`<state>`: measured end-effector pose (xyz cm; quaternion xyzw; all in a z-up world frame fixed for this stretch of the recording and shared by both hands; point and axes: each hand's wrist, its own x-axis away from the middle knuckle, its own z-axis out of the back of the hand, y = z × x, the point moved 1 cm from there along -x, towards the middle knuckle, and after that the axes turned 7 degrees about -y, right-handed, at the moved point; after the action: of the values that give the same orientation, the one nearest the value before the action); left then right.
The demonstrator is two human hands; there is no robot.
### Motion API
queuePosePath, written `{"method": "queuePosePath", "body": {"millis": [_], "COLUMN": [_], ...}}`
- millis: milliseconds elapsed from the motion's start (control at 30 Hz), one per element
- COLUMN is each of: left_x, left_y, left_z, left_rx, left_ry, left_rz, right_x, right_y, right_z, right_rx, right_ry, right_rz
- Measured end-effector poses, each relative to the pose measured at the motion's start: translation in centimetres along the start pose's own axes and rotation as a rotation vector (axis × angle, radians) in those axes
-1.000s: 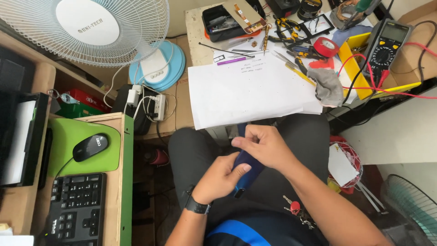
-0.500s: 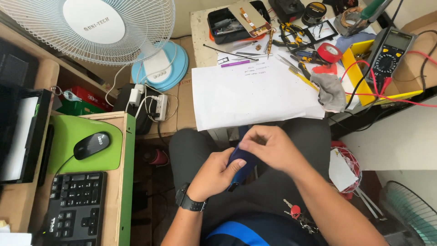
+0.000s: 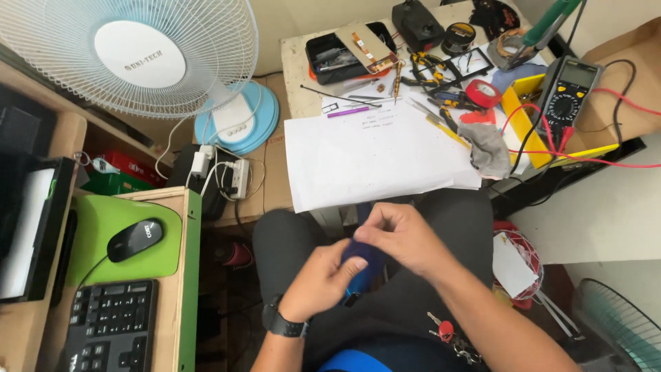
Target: The person holds a blue smartphone on their lap and uses a small piece of cloth to wipe the back and sides of the device. They rotate the phone to clean different areas, including the camera module, and briefly wipe the desk surface before continuing to clean the phone.
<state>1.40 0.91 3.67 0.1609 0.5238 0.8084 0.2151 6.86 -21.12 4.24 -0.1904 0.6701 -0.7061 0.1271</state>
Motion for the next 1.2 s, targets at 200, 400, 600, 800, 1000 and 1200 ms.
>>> {"method": "queuePosePath", "body": {"millis": [200,400,600,800,1000,1200], "left_x": [0.1,0.2,-0.2,-0.7,-0.7,-1.3], "left_y": [-0.2,0.3,0.1,0.2,-0.4,0.0], "left_z": [0.5,1.3,0.4,-0.6,0.2,0.0], "left_rx": [0.085,0.162,0.098,0.111,0.336,0.272], "left_ry": [0.011,0.015,0.022,0.001,0.156,0.155], "left_rz": [0.043,0.041,0.092,0.064,0.142,0.144], "right_x": [0.0,0.4,-0.2,-1.7,-0.8,0.5], "right_y": [-1.1,-1.9,-1.3,0.4,-0.3,-0.5], "right_z": [1.0,2.7,0.6,0.7,3.3,2.4], "right_rx": [-0.141,-0.076,0.092,0.293,-0.283,-0.040], "right_ry": [-0.111,-0.260,-0.031,0.104,0.079,0.036], "right_rz": [-0.015,-0.024,0.037,0.018,0.110,-0.069]}}
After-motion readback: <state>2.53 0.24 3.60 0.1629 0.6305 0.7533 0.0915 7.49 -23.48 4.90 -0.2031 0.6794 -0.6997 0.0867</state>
